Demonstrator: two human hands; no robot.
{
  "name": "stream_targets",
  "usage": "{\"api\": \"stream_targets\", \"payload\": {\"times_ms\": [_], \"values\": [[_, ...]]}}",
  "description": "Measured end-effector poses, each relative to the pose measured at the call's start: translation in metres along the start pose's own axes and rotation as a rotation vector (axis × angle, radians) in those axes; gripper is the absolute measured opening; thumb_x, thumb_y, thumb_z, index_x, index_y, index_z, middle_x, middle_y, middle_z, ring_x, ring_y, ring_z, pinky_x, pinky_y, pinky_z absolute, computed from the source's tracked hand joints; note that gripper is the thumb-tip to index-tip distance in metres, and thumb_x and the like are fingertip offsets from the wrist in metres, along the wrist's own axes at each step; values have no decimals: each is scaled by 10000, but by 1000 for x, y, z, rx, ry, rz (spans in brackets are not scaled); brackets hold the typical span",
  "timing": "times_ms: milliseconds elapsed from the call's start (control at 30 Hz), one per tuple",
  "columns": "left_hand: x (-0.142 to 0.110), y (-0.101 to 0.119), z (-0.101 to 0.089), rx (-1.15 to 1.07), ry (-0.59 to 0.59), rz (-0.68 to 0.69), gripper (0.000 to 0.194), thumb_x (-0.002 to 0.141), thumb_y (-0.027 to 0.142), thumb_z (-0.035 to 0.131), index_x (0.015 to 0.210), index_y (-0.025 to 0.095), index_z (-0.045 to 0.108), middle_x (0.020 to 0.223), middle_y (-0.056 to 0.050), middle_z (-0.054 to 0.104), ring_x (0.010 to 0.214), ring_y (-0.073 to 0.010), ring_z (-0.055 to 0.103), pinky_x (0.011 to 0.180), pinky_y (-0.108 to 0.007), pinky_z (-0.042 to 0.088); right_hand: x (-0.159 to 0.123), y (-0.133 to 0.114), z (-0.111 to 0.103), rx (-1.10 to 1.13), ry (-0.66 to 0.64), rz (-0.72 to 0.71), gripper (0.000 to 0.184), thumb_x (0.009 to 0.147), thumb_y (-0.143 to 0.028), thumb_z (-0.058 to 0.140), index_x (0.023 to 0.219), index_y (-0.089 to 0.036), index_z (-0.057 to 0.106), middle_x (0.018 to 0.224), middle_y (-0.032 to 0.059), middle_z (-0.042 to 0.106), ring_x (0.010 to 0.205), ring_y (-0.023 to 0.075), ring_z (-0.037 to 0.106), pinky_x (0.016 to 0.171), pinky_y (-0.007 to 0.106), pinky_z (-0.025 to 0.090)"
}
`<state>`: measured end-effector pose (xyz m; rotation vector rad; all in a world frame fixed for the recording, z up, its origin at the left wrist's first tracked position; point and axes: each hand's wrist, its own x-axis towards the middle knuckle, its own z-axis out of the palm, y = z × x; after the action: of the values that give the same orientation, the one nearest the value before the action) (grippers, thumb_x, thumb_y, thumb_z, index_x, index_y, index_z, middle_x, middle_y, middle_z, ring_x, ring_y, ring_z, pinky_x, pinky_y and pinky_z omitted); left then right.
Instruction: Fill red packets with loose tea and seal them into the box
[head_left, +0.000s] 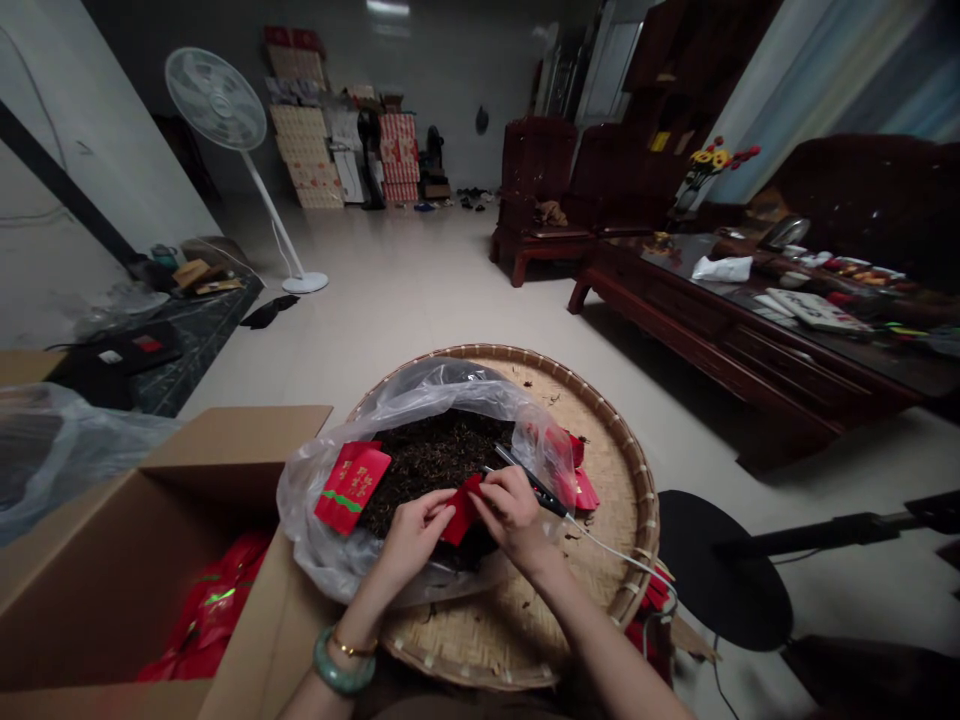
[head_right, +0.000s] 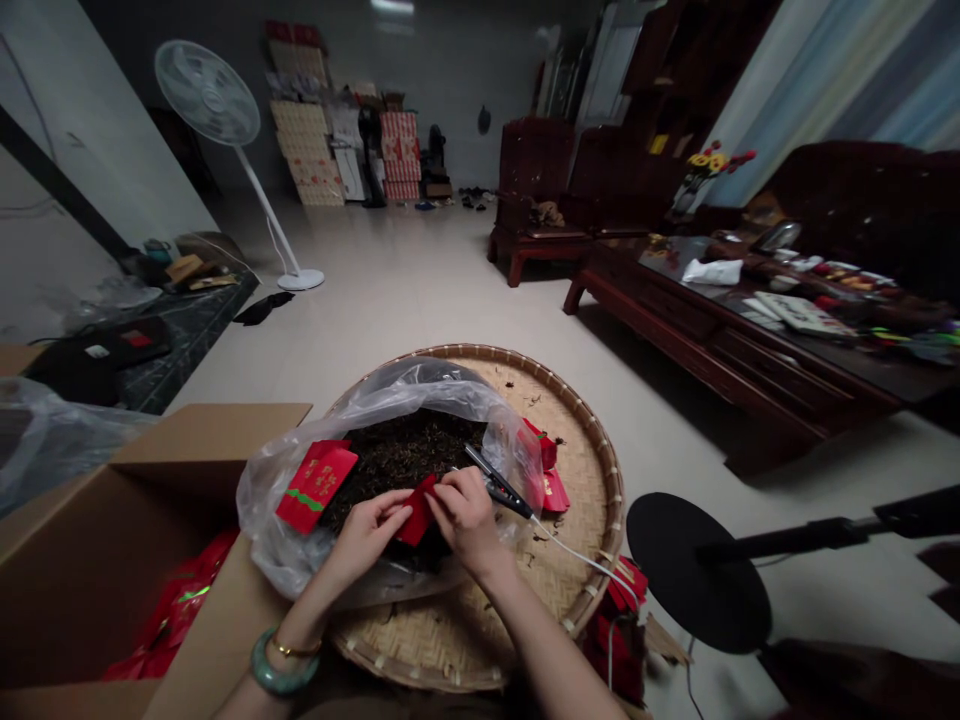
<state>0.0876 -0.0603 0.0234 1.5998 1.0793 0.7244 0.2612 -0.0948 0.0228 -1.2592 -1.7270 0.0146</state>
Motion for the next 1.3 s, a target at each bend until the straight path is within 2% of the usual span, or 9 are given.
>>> {"api": "stream_targets", "payload": {"times_ms": [200,333,533,633,767,900,1100,1233,1300], "values": [[1,-12,-3,-70,113,-43,331,735,364,596,962,156,719,922,-69,749,798,-219,701,693,-310,576,-2,4,-10,-15,26,125,146,860,-182,542,784,-197,667,731,43,517,703,171,486,615,297,446],[1,-14,1,-42,121,16,315,714,297,621,986,176,721,968,-59,745,861,-222,699,815,-338,556,0,-1,-11,216,-104,226,137,858,-194,541,842,-197,677,812,62,655,782,188,583,719,319,480],[0,-13,0,1,102,56,224,730,277,614,884,189,751,878,-50,759,791,-233,704,788,-361,559,5,3,-10,658,-453,531,211,798,-322,621,926,-186,719,819,32,726,789,203,658,754,324,512],[1,-12,-2,-27,105,49,252,714,284,644,933,202,739,952,-48,748,873,-237,691,861,-380,535,4,10,-6,809,-508,623,277,794,-394,608,916,-178,731,826,40,737,838,226,668,827,382,503],[4,-14,0,-291,166,-32,405,730,427,634,1038,171,694,1114,-88,694,1001,-255,654,868,-400,539,3,10,-2,811,-428,633,301,819,-402,573,972,-193,725,946,56,734,944,242,651,959,444,426],[5,-17,3,-479,125,-104,519,774,561,550,1041,137,688,1133,-128,679,1046,-264,633,826,-355,553,3,5,0,880,-535,578,384,793,-443,614,1082,-200,683,1068,58,704,1045,250,609,1007,440,384],[8,-24,-7,-306,94,-61,502,830,546,478,1023,138,697,1000,-114,726,925,-248,675,815,-363,545,8,5,-5,990,-624,672,524,832,-615,459,1079,-209,680,1075,51,697,1040,232,601,1037,425,337],[3,-21,-13,210,339,242,377,843,434,534,1084,175,667,1126,-113,678,1053,-266,600,961,-465,454,9,5,-5,968,-600,738,549,817,-658,441,1059,-229,683,1069,48,694,1037,232,591,1049,433,316],[-1,-18,-10,512,361,449,445,780,374,644,1189,205,604,1239,-109,612,1112,-284,534,990,-501,415,7,5,-1,933,-572,759,564,803,-667,457,1077,-222,671,1100,57,676,1065,236,569,1059,437,299]]}}
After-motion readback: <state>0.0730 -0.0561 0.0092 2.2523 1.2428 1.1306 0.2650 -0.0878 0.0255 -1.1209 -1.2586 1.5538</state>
